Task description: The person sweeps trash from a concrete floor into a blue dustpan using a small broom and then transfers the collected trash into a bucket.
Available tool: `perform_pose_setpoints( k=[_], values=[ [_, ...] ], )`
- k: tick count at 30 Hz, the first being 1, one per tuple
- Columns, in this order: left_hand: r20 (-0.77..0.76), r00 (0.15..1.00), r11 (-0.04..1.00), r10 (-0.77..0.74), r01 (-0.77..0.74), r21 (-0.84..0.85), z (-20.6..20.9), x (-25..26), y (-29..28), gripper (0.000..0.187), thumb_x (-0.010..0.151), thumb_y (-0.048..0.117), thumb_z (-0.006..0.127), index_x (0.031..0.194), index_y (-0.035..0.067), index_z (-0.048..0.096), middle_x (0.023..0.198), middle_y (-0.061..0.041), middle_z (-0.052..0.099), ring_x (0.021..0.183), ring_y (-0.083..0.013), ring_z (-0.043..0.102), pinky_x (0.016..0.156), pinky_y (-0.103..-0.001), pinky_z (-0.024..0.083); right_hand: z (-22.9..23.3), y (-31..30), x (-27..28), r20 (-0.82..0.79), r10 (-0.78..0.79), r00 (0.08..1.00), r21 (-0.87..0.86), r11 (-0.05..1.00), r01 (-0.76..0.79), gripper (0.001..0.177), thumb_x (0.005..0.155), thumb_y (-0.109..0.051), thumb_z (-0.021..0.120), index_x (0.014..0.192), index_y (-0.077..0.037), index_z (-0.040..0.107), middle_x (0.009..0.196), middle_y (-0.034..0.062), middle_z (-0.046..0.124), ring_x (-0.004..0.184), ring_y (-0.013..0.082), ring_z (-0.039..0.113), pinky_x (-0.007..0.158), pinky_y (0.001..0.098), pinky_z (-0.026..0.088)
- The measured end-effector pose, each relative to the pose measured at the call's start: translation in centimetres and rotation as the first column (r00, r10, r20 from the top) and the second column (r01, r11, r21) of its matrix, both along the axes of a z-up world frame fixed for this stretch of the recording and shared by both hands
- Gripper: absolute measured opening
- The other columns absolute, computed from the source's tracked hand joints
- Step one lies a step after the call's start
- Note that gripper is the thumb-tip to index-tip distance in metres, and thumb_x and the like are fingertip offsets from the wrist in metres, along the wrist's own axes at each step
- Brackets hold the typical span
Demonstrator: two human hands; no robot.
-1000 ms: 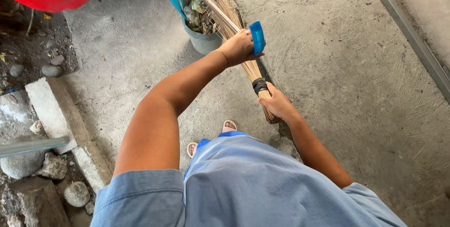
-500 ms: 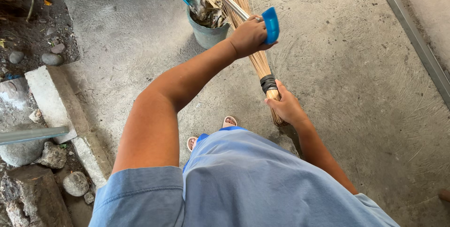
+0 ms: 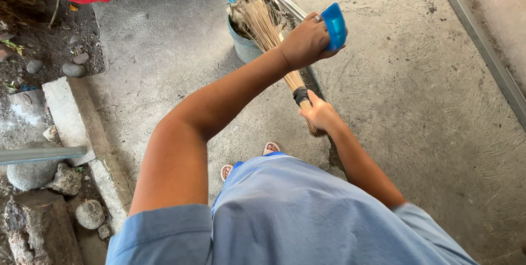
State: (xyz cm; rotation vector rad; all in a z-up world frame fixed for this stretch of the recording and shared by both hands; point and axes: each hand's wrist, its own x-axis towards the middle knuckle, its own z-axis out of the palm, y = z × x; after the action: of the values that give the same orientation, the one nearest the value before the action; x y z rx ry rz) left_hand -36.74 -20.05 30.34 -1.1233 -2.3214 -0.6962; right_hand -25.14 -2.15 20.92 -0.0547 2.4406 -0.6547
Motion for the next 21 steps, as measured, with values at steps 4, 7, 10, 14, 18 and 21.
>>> perform_pose_setpoints(
  k=[4, 7, 10, 14, 18, 21],
  values=[
    [-0.003, 0.999, 0.999, 0.049, -0.049, 0.012, 0.9, 2.1, -0.9, 0.025, 0.106, 0.037, 0.061, 0.104, 0.013, 0.068, 0.078, -0.001, 0.066, 0.073, -0.0198, 0.065, 0.093, -0.047, 0.047, -5.2, -0.1, -3.4, 0.106, 0.1, 0.989, 0.068, 0.992, -0.108, 0.073, 0.085, -0.036, 0.075, 0.146, -0.01, 0.045, 0.133, 0.0227, 0.063, 0.122, 0.0399, 0.061, 0.102, 0.0472, 0.048],
    [-0.016, 0.999, 0.987, 0.048, -0.045, 0.155, 1.4, 3.3, -2.1, 0.019, 0.107, 0.029, 0.065, 0.103, 0.011, 0.066, 0.079, -0.001, 0.065, 0.072, -0.0172, 0.064, 0.081, -0.038, 0.052, -5.3, 0.7, -2.9, 0.062, 0.143, 0.988, 0.051, 0.988, -0.146, 0.071, 0.085, -0.035, 0.076, 0.143, -0.01, 0.045, 0.131, 0.0237, 0.064, 0.12, 0.0398, 0.062, 0.102, 0.0469, 0.048],
    [0.063, 0.995, 0.946, 0.083, -0.098, 0.308, 1.8, 4.9, -3.9, 0.017, 0.106, 0.02, 0.07, 0.094, 0.011, 0.063, 0.079, -0.002, 0.063, 0.071, -0.0157, 0.062, 0.069, -0.031, 0.053, -1.7, 1.7, -0.6, 0.04, 0.06, 0.997, -0.028, 0.998, -0.058, 0.064, 0.086, -0.033, 0.073, 0.142, -0.01, 0.05, 0.127, 0.0235, 0.069, 0.117, 0.0379, 0.066, 0.101, 0.0459, 0.05],
    [0.145, 0.97, 0.816, 0.195, -0.243, 0.525, 1.6, 7.5, -6.7, 0.014, 0.102, 0.015, 0.074, 0.099, 0.007, 0.063, 0.083, -0.004, 0.062, 0.074, -0.0161, 0.06, 0.064, -0.03, 0.053, 2.5, 2.9, 2.3, -0.017, -0.001, 1.0, -0.155, 0.988, -0.002, 0.082, 0.085, -0.028, 0.075, 0.153, -0.004, 0.037, 0.133, 0.0259, 0.062, 0.122, 0.0355, 0.063, 0.104, 0.0438, 0.048],
    [0.249, 0.928, 0.605, 0.277, -0.37, 0.705, -1.5, 9.1, -10.8, 0.016, 0.102, 0.008, 0.075, 0.098, 0.006, 0.059, 0.087, -0.002, 0.052, 0.077, -0.0123, 0.051, 0.068, -0.027, 0.045, 4.7, 3.7, 5.2, 0.023, -0.024, 0.999, -0.18, 0.983, 0.028, 0.087, 0.088, -0.029, 0.075, 0.159, -0.005, 0.029, 0.138, 0.0238, 0.055, 0.127, 0.0321, 0.056, 0.106, 0.0447, 0.042],
    [0.392, 0.887, 0.374, 0.242, -0.458, 0.806, -5.6, 9.3, -14.2, 0.018, 0.104, 0.011, 0.073, 0.1, 0.007, 0.055, 0.085, 0.001, 0.045, 0.076, -0.0093, 0.044, 0.069, -0.025, 0.041, 6.1, 4.1, 6.7, 0.047, -0.047, 0.998, -0.263, 0.963, 0.058, 0.086, 0.088, -0.026, 0.073, 0.158, -0.005, 0.029, 0.135, 0.0181, 0.061, 0.123, 0.0261, 0.061, 0.106, 0.0402, 0.045]
  ],
)
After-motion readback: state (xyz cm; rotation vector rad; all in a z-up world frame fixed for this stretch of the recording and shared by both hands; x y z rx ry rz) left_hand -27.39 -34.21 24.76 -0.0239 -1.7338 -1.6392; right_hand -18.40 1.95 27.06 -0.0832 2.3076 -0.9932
